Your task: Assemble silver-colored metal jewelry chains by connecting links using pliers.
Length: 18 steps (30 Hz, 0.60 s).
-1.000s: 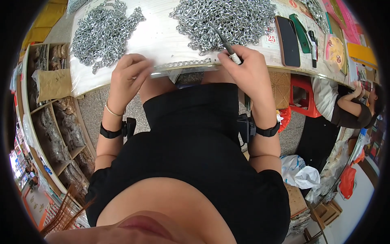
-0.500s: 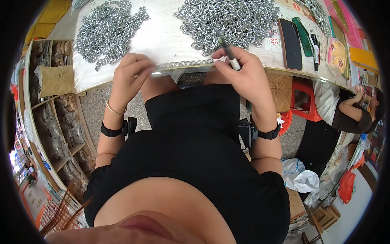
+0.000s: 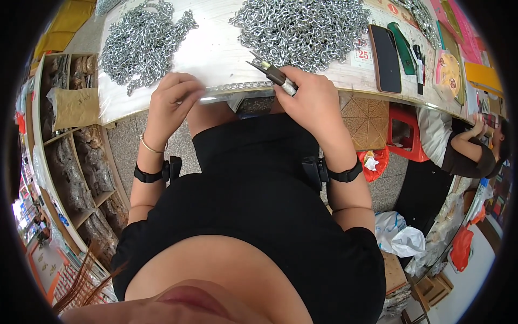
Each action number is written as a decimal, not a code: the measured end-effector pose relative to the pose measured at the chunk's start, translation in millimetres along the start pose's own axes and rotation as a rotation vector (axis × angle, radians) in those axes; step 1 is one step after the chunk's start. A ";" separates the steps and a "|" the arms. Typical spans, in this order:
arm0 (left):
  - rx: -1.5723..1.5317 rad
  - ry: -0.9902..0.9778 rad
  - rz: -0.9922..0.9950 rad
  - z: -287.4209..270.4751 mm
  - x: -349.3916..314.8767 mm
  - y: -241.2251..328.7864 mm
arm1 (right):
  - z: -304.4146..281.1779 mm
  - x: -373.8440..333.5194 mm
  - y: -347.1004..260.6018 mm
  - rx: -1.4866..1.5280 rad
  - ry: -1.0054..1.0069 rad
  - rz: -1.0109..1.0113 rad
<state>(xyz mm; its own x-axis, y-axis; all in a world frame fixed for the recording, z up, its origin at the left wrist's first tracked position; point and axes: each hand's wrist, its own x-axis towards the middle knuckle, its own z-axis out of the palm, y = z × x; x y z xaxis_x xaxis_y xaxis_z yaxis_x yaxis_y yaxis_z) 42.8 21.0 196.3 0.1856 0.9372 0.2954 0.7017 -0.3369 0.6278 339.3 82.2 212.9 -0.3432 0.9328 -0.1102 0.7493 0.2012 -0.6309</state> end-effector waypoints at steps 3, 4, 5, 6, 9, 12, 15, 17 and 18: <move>-0.007 -0.001 -0.006 -0.3 -1.1 1.4 | 0.8 -0.4 1.0 0.018 -0.004 0.015; -0.015 -0.005 -0.009 -0.1 -0.4 1.7 | 0.6 -0.1 2.1 0.023 -0.005 0.019; -0.022 -0.010 -0.012 -0.1 0.0 1.8 | 0.3 0.3 1.5 0.028 -0.005 0.023; -0.019 -0.007 -0.011 -0.5 0.0 1.5 | 0.5 0.5 0.9 0.029 -0.003 0.019; -0.020 -0.015 -0.007 -1.5 0.9 0.3 | -0.4 0.8 -2.6 0.020 -0.013 0.049; -0.024 -0.007 -0.015 -2.3 -0.8 1.9 | 0.4 -1.2 -3.2 0.010 0.001 0.041; -0.036 -0.001 -0.018 -2.4 -2.1 1.8 | 1.7 -2.7 -3.2 0.012 0.028 0.020; -0.066 -0.005 -0.036 -0.9 -1.7 0.8 | 2.2 -2.3 -1.3 0.023 0.046 -0.005; -0.054 0.009 -0.028 -0.4 -0.5 0.8 | 1.9 -2.7 -0.2 0.023 0.055 -0.023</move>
<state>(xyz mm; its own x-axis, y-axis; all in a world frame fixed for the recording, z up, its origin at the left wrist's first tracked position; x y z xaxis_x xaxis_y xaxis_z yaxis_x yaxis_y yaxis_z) 43.0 20.2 196.9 0.1601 0.9457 0.2829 0.6683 -0.3148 0.6740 339.0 79.0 211.9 -0.3279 0.9432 -0.0539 0.7281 0.2160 -0.6505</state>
